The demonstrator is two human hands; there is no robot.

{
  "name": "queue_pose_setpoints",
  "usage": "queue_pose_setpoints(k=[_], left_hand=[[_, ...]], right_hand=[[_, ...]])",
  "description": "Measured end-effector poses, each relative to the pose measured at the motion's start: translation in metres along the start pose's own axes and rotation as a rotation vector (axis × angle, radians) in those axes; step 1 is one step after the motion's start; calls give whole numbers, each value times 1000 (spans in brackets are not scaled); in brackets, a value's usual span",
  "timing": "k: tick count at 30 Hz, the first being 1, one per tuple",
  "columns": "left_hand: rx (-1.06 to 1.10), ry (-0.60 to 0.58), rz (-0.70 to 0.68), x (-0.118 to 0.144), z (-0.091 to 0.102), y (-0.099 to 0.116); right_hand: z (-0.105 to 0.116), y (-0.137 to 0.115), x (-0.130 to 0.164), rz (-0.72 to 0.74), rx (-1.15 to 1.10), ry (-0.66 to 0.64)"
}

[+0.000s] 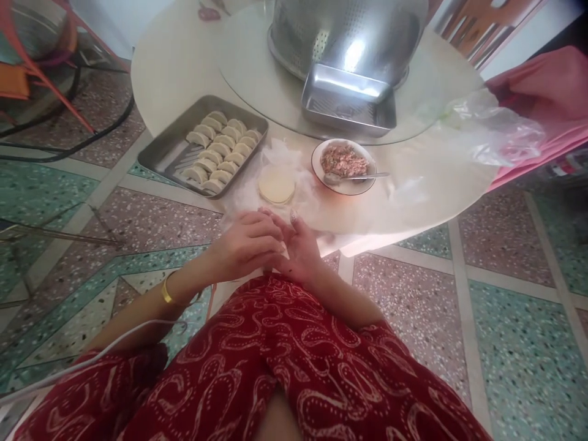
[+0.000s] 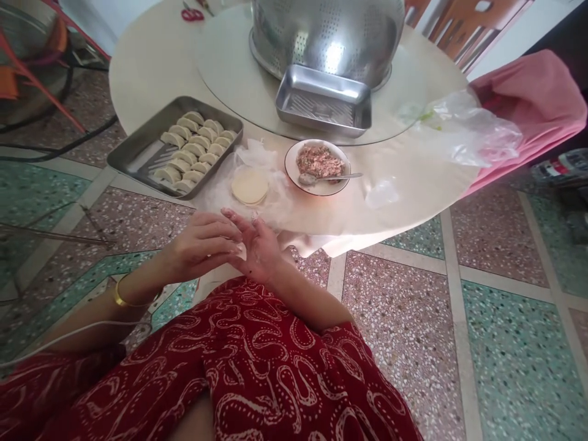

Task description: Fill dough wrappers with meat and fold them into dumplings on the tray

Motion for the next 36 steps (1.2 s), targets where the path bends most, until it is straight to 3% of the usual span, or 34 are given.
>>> queue_pose_setpoints(k=[5, 9, 13, 23, 36], left_hand=[[-9, -121, 26, 0, -16, 2], [7, -124, 49, 2, -28, 3], [30, -149, 110, 3, -37, 3], [-136, 56, 254, 7, -17, 8], [-162, 15, 230, 6, -23, 9]], right_hand=[[6, 3, -7, 8, -53, 8], [9, 6, -10, 65, -6, -68], [8, 6, -10, 91, 69, -59], [2, -3, -1, 231, 71, -5], [10, -3, -1, 241, 93, -5]])
Point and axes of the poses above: each hand's wrist, its own x-axis away from the middle knuckle, its own z-axis out of the back of the hand, y = z × x, the point moved 5 cm from there along -x, towards the middle knuckle, and after that the axes turned 8 degrees about -x, right-handed, at the moved point
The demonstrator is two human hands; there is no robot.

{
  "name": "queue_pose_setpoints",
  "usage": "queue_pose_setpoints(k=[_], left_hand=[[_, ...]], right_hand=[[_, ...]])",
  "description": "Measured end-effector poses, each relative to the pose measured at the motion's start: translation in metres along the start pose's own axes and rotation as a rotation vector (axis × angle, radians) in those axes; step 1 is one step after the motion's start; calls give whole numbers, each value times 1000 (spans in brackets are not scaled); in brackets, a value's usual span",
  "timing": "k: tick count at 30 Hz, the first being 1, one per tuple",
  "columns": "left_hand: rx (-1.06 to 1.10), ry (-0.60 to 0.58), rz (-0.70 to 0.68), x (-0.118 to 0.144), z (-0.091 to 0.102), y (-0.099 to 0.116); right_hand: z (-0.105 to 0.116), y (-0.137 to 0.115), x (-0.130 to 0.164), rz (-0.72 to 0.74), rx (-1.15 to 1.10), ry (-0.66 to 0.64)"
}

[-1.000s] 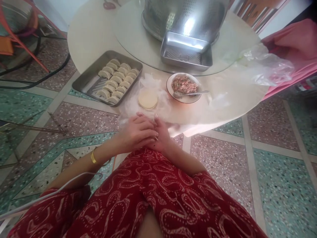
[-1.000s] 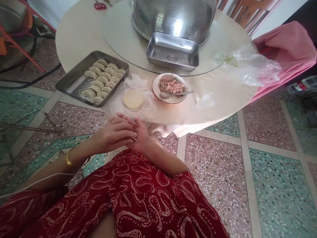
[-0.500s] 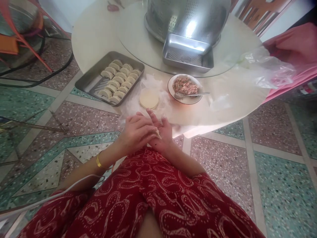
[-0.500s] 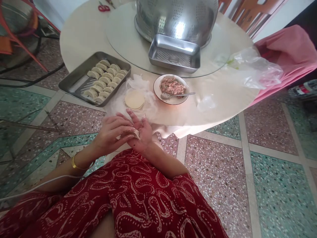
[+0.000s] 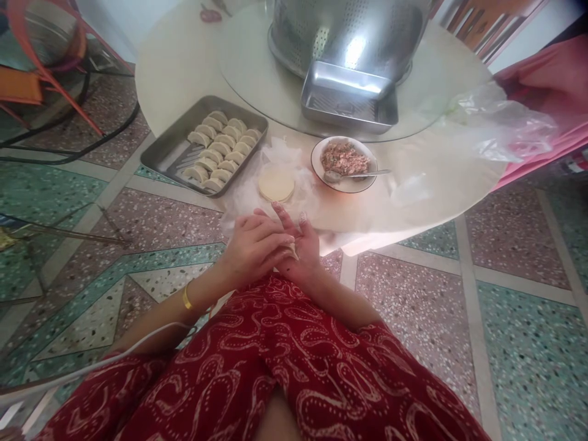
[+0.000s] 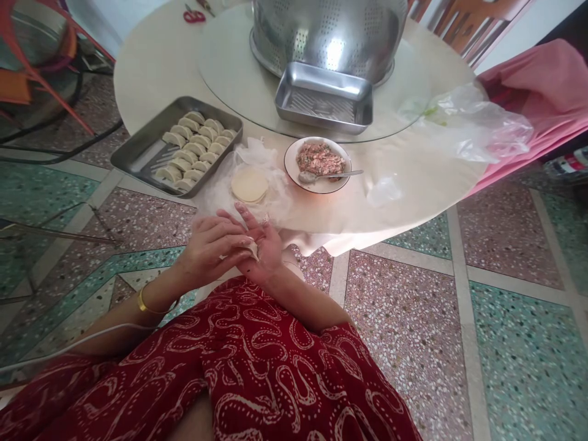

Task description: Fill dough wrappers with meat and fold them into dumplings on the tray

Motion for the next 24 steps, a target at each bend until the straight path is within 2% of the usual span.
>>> queue_pose_setpoints(k=[8, 12, 15, 19, 24], left_hand=[[70, -36, -16, -1, -6, 0], [131, -124, 29, -3, -8, -3], [175, -194, -7, -5, -10, -3], [186, -168, -86, -6, -8, -3], [178, -112, -105, -5, -8, -2]], right_hand=[[0, 1, 1, -38, 16, 15], [0, 1, 3, -64, -57, 24], [2, 2, 2, -83, -104, 63], [3, 4, 2, -87, -141, 85], [1, 5, 1, -94, -113, 55]])
Point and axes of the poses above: each hand's wrist, its own x-axis away from the middle knuckle, its own z-axis out of the back of the hand, y = z × x, the point moved 5 cm from there along -x, towards the middle knuckle, and after that the axes turned 8 degrees about -x, right-handed, at the moved point
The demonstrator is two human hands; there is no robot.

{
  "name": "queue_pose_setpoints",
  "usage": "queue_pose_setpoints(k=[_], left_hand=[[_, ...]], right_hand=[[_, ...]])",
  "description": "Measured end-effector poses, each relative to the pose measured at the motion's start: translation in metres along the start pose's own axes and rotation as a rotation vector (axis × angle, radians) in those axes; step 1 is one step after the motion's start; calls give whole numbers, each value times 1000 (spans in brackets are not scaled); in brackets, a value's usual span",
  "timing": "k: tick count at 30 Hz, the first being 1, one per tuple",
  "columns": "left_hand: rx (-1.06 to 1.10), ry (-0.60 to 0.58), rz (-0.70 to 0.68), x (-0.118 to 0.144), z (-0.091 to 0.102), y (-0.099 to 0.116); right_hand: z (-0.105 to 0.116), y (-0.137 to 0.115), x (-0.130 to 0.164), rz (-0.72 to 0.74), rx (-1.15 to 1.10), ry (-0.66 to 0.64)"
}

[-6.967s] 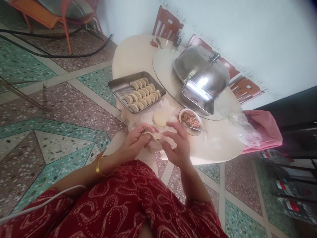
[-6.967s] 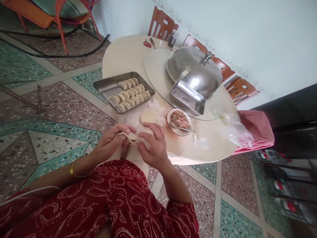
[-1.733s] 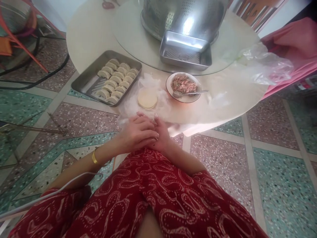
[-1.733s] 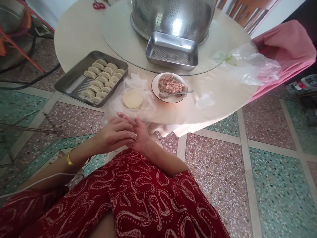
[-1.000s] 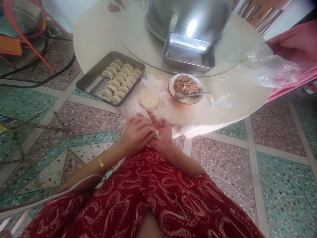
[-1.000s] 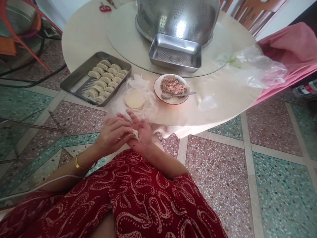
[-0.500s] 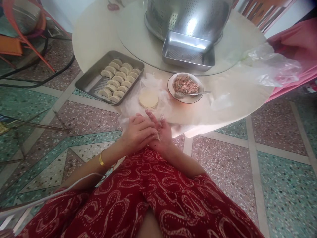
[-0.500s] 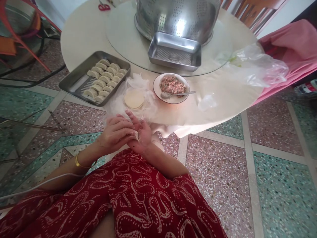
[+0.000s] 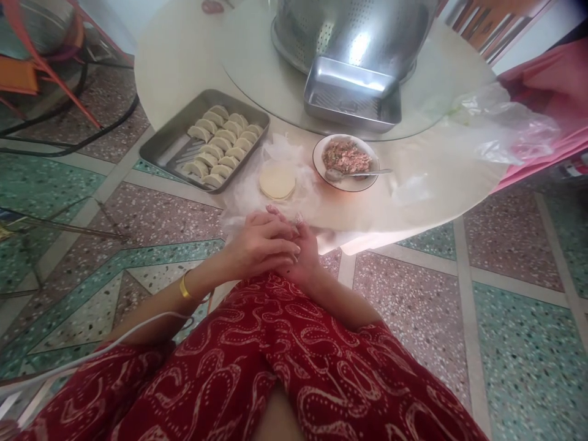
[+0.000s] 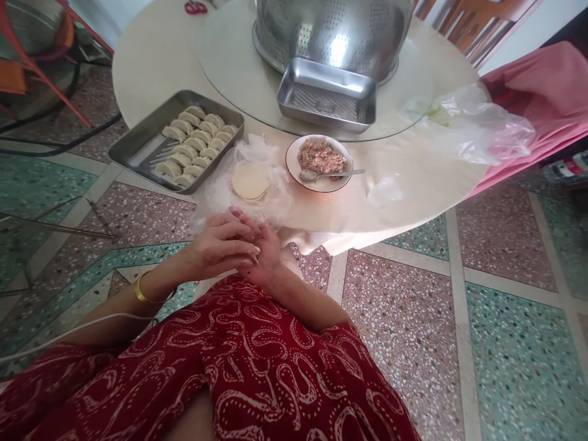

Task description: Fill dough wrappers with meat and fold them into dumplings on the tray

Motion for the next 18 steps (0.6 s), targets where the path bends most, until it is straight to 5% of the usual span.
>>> queue_pose_setpoints(k=[6, 13, 18], left_hand=[[53, -27, 49, 0, -5, -1], [-100, 141, 75, 11, 17, 0], [-218, 180, 130, 19, 15, 4]], right_hand=[[2, 0, 3, 11, -14, -14], [5, -4, 5, 59, 117, -112], [6, -4, 2, 104, 95, -97]])
Point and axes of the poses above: each hand's wrist, its own x-axis away from the middle knuckle, its own z-axis out of the back of the hand, y = z × x, the point moved 5 cm from there along -x, towards the middle knuckle, and after that the axes turned 8 degrees about -x, right-handed, at the moved point
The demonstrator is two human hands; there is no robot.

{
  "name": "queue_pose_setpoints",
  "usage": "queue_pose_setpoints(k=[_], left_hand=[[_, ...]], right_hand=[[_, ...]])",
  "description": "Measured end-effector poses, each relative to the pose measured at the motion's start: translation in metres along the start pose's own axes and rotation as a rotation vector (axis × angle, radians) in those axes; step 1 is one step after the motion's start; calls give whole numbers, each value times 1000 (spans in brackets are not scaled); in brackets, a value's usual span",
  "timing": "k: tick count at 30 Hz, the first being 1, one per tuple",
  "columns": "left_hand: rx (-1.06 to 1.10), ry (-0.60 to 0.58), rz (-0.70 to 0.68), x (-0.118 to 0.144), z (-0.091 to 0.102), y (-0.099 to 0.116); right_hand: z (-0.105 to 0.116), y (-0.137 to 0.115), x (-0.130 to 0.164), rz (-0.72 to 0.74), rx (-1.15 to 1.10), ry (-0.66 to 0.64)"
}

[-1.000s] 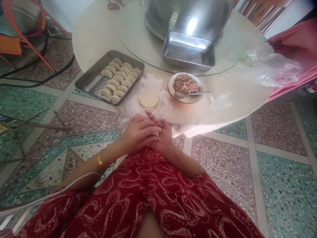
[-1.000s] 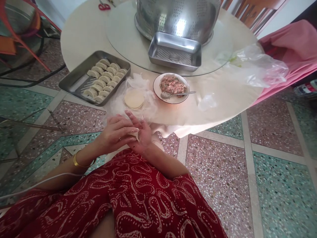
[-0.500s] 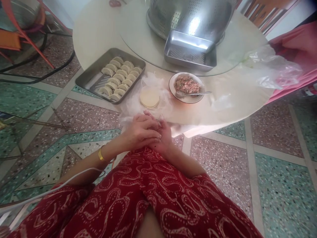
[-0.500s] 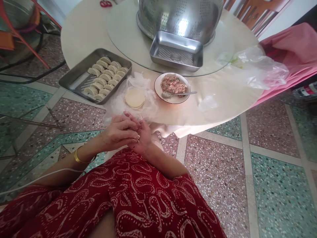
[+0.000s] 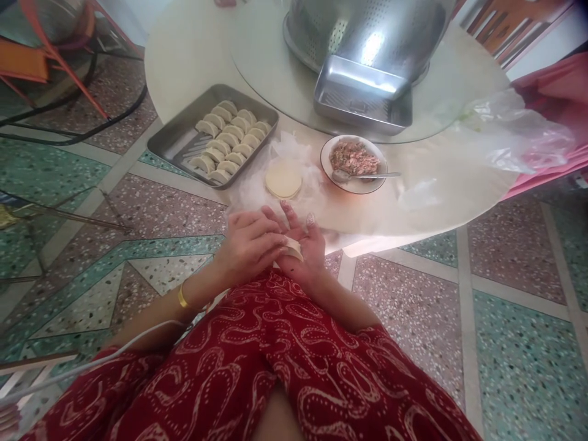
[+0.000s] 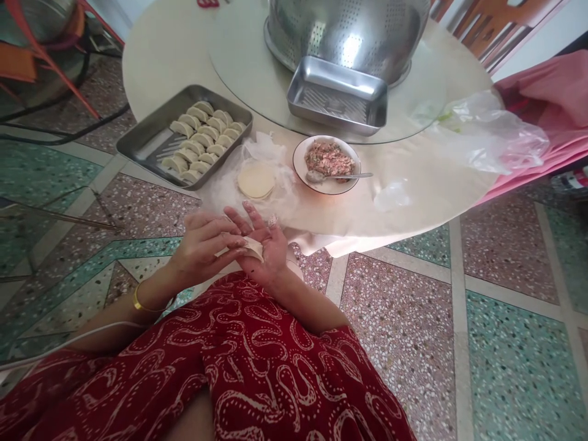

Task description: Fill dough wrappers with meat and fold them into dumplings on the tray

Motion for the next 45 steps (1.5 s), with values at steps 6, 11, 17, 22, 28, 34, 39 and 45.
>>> queue_pose_setpoints(k=[6, 11, 17, 22, 28, 34, 39, 45], left_hand=[[-13, 28, -17, 0, -5, 5], [32, 20, -12, 0, -3, 5], [49, 15, -4, 0, -5, 4], [50, 15, -24, 0, -8, 6], [59, 13, -29, 3, -7, 5], [8, 12, 67, 12, -1, -2], [-26, 54, 90, 17, 0, 0], [-109, 113, 21, 13, 0, 6]], right_hand=[[1, 2, -1, -12, -50, -21], [3, 2, 0, -13, -43, -34], [2, 4, -1, -27, -23, -30], [-1, 6, 0, -51, -64, 11], [1, 6, 1, -55, -76, -26], [2, 3, 1, -10, -73, -30], [3, 4, 0, 20, -50, -22], [6, 6, 0, 30, -52, 16]])
Point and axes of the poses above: each hand's wrist, its own x-axis away from the middle knuckle, its own z-axis out of the back of the hand, y = z × x, the point moved 5 cm from there along -x, towards the middle knuckle, and after that the axes turned 8 degrees about -x, right-handed, at the moved point
